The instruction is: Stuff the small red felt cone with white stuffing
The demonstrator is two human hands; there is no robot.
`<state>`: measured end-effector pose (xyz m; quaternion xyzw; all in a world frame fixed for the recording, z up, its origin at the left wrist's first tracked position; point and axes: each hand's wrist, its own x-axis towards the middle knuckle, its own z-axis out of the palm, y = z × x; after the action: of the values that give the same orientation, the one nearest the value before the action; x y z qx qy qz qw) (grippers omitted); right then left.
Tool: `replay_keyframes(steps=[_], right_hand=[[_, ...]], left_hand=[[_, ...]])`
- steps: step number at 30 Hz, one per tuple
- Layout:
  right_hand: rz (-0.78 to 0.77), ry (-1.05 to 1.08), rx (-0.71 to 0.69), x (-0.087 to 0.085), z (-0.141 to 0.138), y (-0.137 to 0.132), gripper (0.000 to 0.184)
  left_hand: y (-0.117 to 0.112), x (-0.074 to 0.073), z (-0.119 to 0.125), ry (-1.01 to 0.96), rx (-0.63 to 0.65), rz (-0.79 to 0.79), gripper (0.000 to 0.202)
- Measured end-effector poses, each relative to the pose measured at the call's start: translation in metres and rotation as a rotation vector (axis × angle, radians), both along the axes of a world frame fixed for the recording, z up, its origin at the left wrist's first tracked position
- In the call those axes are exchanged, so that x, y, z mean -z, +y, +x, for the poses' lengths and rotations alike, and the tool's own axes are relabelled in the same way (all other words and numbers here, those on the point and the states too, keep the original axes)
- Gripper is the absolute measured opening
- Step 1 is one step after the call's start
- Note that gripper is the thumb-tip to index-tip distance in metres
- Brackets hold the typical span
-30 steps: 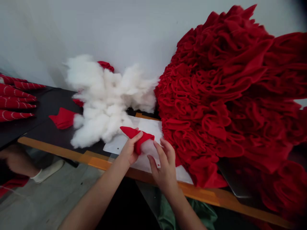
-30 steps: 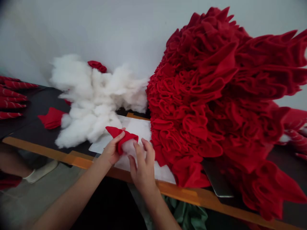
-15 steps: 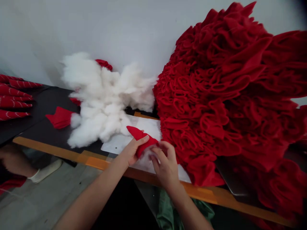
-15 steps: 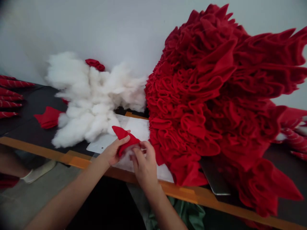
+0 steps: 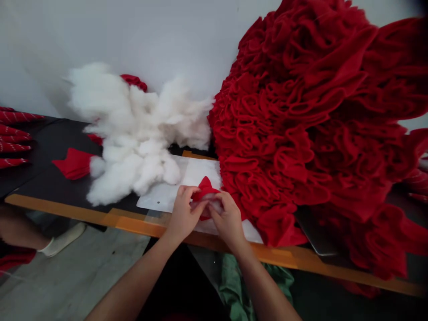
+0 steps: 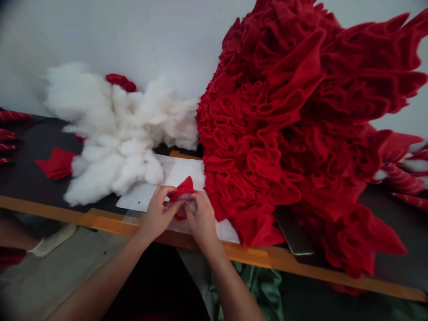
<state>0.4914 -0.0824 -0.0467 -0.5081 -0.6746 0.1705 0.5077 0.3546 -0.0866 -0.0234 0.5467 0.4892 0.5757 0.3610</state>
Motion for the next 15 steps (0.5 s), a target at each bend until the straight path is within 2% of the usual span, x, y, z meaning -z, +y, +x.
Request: replay_keyframes(steps=[2, 4, 9, 12, 14, 15], right_hand=[[-0.026, 0.028, 0.103, -0.001, -0.004, 0.001, 0.027], [-0.032, 0.038, 0.160, -0.002, -0.006, 0.004, 0.038], [-0.051, -0.019, 0.184, -0.003, 0.003, 0.013, 0.027], [-0.021, 0.065, 0.197, -0.007, 0.007, 0.012, 0.022], [-0.023, 0.162, 0.158, -0.012, 0.003, 0.009, 0.022], [-0.034, 0.205, 0.125, -0.015, 0.000, 0.008, 0.021]], left_hand=[[-0.003, 0.002, 0.007, 0.028, -0.028, 0.069, 0.008], [-0.009, 0.004, 0.015, 0.032, -0.036, 0.117, 0.007], [-0.031, 0.013, 0.021, 0.026, 0.100, 0.146, 0.007], [-0.029, 0.014, 0.012, -0.228, 0.040, 0.050, 0.008], [-0.020, 0.012, 0.008, -0.549, 0.005, -0.120, 0.020], [-0.014, 0.009, 0.008, -0.721, 0.037, -0.231, 0.026]])
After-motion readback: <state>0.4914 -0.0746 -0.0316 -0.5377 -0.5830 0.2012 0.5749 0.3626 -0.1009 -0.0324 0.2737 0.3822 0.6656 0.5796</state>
